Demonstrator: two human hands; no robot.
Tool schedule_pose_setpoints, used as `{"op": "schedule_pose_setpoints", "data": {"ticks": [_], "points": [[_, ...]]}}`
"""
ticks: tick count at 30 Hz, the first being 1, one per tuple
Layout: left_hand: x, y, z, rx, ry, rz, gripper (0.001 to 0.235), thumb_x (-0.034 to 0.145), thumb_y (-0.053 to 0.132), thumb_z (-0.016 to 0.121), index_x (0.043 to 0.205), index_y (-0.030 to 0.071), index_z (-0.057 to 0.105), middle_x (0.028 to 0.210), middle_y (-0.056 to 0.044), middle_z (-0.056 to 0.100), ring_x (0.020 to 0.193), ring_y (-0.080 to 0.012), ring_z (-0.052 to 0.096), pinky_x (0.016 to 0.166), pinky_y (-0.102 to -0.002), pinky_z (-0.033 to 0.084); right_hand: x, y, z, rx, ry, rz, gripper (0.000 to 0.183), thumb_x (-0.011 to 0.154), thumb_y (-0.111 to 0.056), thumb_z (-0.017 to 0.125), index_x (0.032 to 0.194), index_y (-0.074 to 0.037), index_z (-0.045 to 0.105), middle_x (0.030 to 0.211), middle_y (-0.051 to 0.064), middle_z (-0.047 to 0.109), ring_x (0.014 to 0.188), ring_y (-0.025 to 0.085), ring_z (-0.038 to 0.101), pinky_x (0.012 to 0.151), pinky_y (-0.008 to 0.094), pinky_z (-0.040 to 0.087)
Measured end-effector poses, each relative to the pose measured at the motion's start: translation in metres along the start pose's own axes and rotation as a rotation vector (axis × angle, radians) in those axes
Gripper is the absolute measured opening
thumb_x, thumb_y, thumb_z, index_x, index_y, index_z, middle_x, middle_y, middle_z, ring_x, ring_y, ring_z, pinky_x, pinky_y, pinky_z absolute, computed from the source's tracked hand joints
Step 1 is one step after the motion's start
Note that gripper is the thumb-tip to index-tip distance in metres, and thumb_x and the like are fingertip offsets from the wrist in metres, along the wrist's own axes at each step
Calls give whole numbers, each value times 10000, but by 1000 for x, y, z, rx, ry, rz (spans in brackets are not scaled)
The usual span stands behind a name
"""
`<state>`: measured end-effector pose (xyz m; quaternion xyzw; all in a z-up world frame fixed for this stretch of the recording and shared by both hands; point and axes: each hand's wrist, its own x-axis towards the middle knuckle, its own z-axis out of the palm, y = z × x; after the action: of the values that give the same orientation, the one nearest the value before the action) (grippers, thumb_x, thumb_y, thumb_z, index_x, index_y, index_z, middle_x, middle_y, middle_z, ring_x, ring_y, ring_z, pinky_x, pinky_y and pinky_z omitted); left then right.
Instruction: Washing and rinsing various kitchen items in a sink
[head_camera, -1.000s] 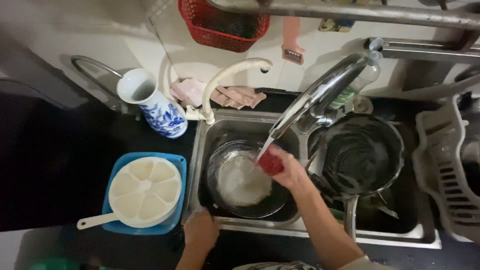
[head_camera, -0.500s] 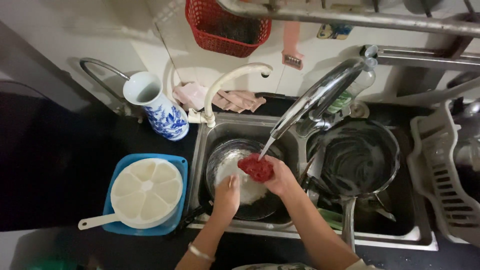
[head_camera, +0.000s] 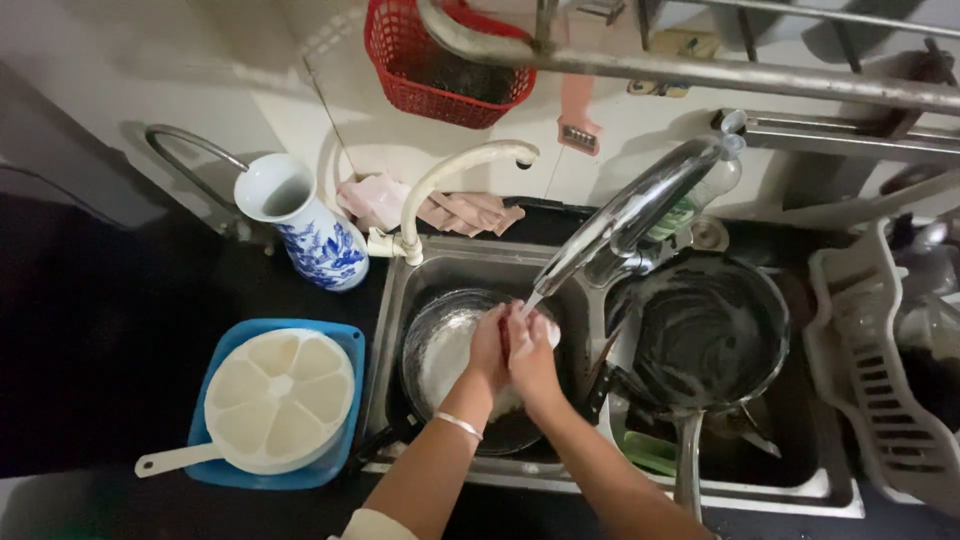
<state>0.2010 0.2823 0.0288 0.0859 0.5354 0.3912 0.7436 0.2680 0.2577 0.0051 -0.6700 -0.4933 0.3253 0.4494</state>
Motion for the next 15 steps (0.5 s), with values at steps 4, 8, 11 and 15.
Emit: {"op": "schedule_pose_setpoints", "data": {"ticks": [4, 8, 11, 15], "points": [[9, 9, 3, -34, -12, 34, 658, 895, 603, 705, 1195, 54, 501, 1137, -176, 496, 987, -324, 582, 754, -454, 553, 2, 53, 26, -140, -70, -75, 528, 1025, -351, 464, 1444, -37, 532, 1520, 272, 468, 1434, 397, 415, 1193, 515, 314], [14, -4, 15, -71, -18, 50, 570, 872, 582, 743, 1044, 74, 552, 965, -114, 500, 852, -263, 569, 685, -405, 527, 26, 56, 33, 213, 24, -99, 306, 1055, -191, 501, 1135, 62, 655, 1179, 328, 687, 1160, 399, 658, 1038, 512, 450], [16, -17, 34, -92, -21, 70, 523, 856, 569, 768, 944, 86, 586, 850, -73, 502, 762, -223, 560, 640, -372, 510, 123, 196, 30, -881, 28, -674, 136, 873, -66, 633, 823, -19, 750, 770, 170, 750, 800, 342, 749, 708, 459, 559], [23, 1, 15, -99, -47, 101, 487, 841, 555, 793, 843, 99, 620, 735, -32, 504, 672, -183, 552, 594, -339, 492, 54, 113, 44, -1087, -2, -675, 489, 940, -14, 466, 1407, 118, 523, 1441, 282, 579, 1275, 353, 622, 988, 489, 503]]}}
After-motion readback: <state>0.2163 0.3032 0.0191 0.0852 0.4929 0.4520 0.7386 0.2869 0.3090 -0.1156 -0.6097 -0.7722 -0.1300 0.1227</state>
